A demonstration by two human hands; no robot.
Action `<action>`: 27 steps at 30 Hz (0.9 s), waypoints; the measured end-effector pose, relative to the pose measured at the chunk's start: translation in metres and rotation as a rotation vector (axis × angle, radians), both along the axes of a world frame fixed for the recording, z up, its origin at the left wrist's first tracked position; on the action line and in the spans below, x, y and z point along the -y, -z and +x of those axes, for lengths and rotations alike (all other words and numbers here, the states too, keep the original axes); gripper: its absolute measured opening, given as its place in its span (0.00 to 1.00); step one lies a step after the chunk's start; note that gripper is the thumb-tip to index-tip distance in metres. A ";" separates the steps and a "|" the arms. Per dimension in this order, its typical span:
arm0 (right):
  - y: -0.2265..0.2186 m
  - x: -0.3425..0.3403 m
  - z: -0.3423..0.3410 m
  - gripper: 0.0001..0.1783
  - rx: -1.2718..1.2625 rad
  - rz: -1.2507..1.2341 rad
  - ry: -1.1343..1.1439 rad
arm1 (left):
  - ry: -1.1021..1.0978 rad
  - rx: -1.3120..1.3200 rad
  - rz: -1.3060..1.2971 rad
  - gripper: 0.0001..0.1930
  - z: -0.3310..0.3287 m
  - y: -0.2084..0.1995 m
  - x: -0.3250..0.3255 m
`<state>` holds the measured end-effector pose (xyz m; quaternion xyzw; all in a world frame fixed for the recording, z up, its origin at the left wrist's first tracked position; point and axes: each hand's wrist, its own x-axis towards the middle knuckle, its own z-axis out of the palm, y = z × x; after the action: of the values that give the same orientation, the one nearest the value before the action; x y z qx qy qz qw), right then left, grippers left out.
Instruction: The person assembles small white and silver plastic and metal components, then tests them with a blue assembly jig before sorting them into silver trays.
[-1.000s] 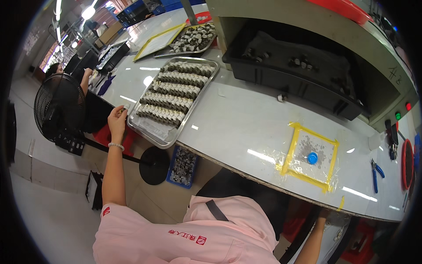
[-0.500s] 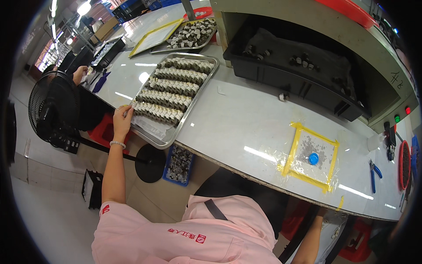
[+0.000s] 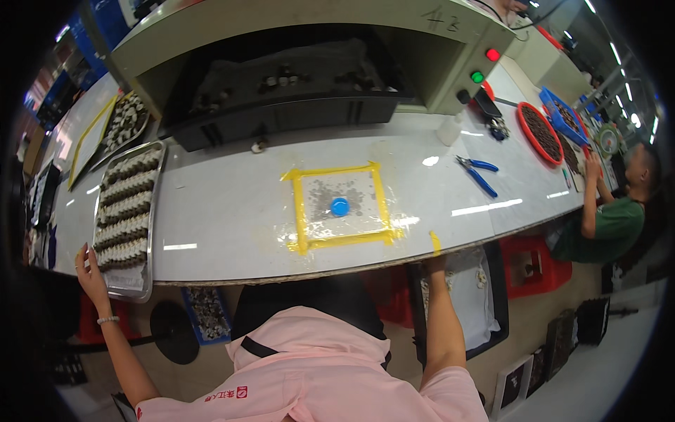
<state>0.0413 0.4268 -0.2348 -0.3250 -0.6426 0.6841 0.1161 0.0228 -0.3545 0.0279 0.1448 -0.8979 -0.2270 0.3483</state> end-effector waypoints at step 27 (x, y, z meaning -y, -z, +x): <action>-0.283 0.009 0.014 0.13 -0.306 0.067 -0.119 | 0.741 0.365 -0.218 0.08 -0.173 -0.005 -0.363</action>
<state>0.0558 0.4176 0.0485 -0.1745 -0.6581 0.7092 0.1829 -0.1505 0.0089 0.0324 -0.1874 -0.9549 -0.2112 0.0920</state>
